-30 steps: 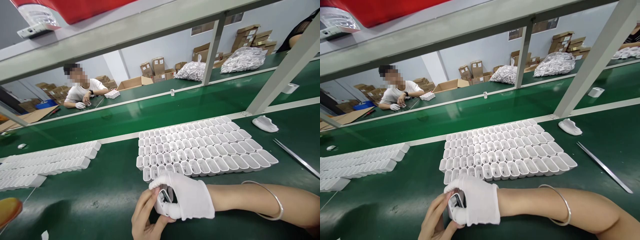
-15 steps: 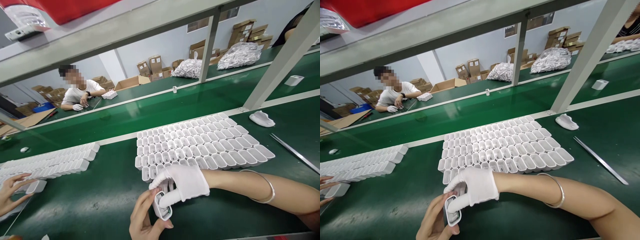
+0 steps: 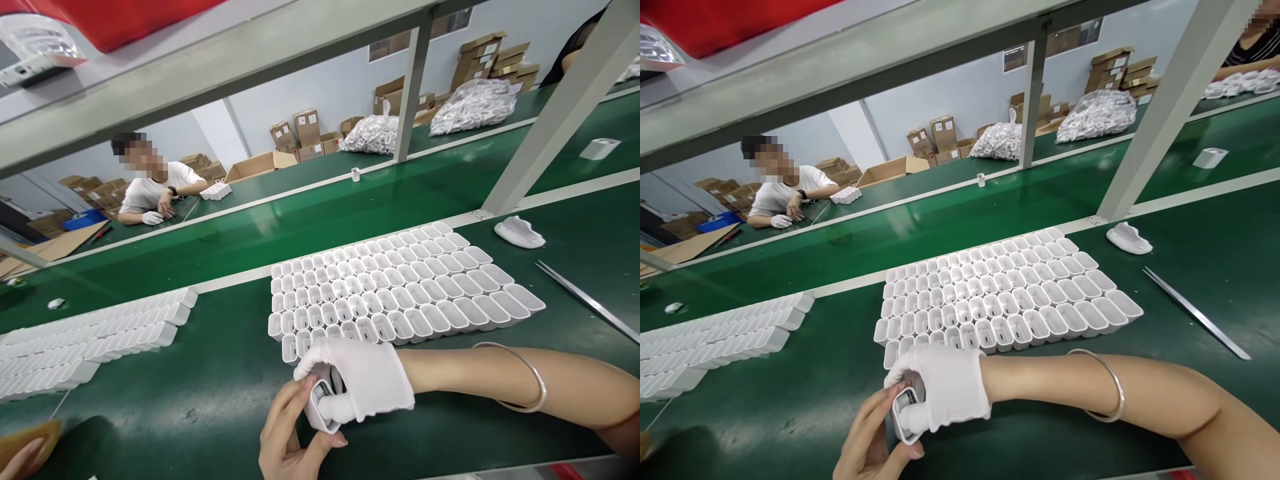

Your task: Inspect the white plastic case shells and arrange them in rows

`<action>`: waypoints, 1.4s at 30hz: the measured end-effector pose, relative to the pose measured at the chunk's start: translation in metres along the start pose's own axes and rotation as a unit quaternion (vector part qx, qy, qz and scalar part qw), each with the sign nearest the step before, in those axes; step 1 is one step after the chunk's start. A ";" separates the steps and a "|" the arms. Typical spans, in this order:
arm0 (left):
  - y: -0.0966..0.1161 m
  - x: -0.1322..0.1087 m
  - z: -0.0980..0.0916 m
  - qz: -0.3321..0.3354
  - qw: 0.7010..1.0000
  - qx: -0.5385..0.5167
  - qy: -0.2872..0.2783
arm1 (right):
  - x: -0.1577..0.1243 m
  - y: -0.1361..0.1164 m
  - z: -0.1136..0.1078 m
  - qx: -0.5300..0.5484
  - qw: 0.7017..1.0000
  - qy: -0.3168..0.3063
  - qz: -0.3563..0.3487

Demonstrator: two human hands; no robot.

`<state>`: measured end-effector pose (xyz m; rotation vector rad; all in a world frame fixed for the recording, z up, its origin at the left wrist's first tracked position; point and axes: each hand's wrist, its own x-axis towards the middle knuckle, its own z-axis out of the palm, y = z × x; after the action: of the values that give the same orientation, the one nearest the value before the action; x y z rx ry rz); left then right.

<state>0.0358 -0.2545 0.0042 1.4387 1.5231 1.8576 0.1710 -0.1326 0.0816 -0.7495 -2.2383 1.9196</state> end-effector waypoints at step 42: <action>-0.004 0.001 -0.002 -0.015 0.999 -0.046 0.005 | 0.000 0.000 0.005 0.017 1.000 -0.017 -0.019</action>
<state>0.0331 -0.2537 0.0014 1.3612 1.4359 1.8945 0.1696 -0.1368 0.0803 -0.6689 -2.2166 1.9624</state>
